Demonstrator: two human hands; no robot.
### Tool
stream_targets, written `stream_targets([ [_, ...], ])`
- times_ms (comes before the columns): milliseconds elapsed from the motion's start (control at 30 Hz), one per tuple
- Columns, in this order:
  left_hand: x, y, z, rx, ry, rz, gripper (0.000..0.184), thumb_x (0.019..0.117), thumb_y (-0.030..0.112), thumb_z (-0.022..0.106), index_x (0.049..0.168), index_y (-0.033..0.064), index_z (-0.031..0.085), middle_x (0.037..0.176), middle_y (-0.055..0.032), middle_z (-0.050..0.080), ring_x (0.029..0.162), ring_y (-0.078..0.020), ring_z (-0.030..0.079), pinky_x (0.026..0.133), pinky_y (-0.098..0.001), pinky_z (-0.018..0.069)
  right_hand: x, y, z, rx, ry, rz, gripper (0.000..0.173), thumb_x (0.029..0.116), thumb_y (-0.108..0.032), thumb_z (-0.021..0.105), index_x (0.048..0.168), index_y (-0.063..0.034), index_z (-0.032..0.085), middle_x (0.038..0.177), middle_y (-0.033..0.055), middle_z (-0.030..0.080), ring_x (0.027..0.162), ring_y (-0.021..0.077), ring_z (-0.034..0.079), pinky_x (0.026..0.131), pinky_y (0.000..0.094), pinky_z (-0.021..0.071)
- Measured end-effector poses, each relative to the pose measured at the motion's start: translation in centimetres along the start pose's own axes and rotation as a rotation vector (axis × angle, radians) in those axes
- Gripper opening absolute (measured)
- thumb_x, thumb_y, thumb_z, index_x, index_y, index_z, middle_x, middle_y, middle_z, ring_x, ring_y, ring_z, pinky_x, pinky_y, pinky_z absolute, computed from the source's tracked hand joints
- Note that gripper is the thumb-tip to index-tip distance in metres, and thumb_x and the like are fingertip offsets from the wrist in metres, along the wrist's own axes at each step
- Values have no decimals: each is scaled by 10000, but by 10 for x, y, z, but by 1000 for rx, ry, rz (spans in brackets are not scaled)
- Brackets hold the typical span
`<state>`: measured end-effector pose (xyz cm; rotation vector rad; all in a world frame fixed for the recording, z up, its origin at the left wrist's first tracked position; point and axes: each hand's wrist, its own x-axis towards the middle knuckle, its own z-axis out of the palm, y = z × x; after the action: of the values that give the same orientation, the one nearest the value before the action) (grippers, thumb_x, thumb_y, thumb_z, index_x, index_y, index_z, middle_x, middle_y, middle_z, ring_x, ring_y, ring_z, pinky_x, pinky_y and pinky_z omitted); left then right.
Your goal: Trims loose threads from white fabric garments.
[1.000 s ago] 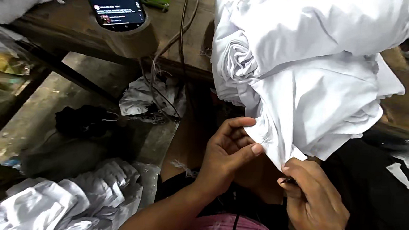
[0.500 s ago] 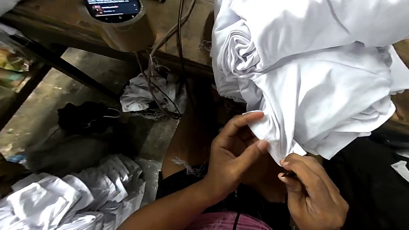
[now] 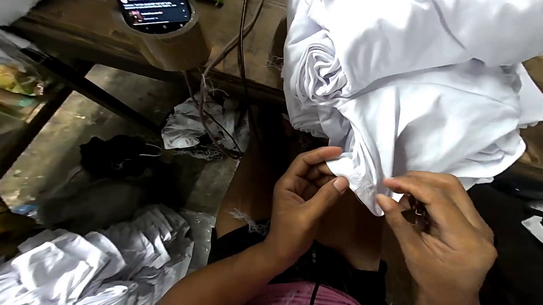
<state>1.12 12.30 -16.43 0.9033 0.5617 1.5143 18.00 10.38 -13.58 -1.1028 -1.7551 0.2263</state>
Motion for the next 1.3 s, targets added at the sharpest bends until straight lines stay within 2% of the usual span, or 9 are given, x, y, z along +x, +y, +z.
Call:
stream_targets([
  [133,0,1,0,-3,8,-7,370,937,-1,666,1294,91,627,1015,-39,733,895,-105,715,871,-303,594,9,-2,8,-66,-21,-77,123,960,-114,708,1007,-4,734,974,85,673,889,1,625,765,83,497],
  [267,0,2,1,-22,52,-46,346,927,-12,668,1255,94,635,983,-49,738,862,-116,727,848,-311,608,11,-1,10,-140,-11,-167,123,988,-105,654,969,7,702,925,103,661,837,34,613,732,102,480],
  [433,0,7,3,-105,85,-117,320,929,-43,634,1217,96,632,957,-59,744,836,-133,738,844,-321,616,6,-4,-2,-63,30,-125,187,1045,-195,583,982,-25,627,932,32,595,839,-41,560,730,58,442],
  [700,-1,10,7,-151,88,-136,303,927,-57,630,1197,81,635,952,-73,746,835,-137,742,836,-315,618,4,-6,5,-104,20,-137,164,998,-163,675,993,-3,711,919,81,662,835,6,611,737,83,475],
  [833,-2,9,5,-102,78,-106,311,918,-48,652,1202,76,634,967,-79,743,855,-143,741,845,-319,615,8,-4,14,-152,14,-170,128,991,-120,661,970,4,687,901,97,657,815,32,610,717,99,475],
  [1033,0,9,6,-99,108,-122,298,917,-60,634,1167,100,640,919,-46,742,823,-115,732,835,-301,613,5,-7,6,18,-13,-140,192,1059,-209,556,983,-37,595,923,30,598,850,-35,575,745,68,459],
  [1133,0,11,5,-142,110,-150,296,919,-58,629,1170,100,643,920,-52,742,817,-122,735,833,-303,615,2,-8,-1,63,34,-61,166,1043,-207,603,983,-55,633,920,-12,627,860,-61,594,754,64,481],
  [1200,-1,12,5,-163,95,-146,305,919,-42,647,1187,102,641,945,-62,743,841,-126,737,848,-308,612,1,-6,-3,78,1,8,193,1015,-225,657,1024,-32,643,925,-1,641,845,-66,590,744,61,483],
  [1300,-2,12,5,-161,74,-145,349,906,-47,658,1222,92,615,994,-64,733,891,-123,728,879,-312,601,-4,-3,-4,56,-105,53,378,1005,-344,666,1186,-22,585,1023,22,625,898,-56,581,791,82,488],
])
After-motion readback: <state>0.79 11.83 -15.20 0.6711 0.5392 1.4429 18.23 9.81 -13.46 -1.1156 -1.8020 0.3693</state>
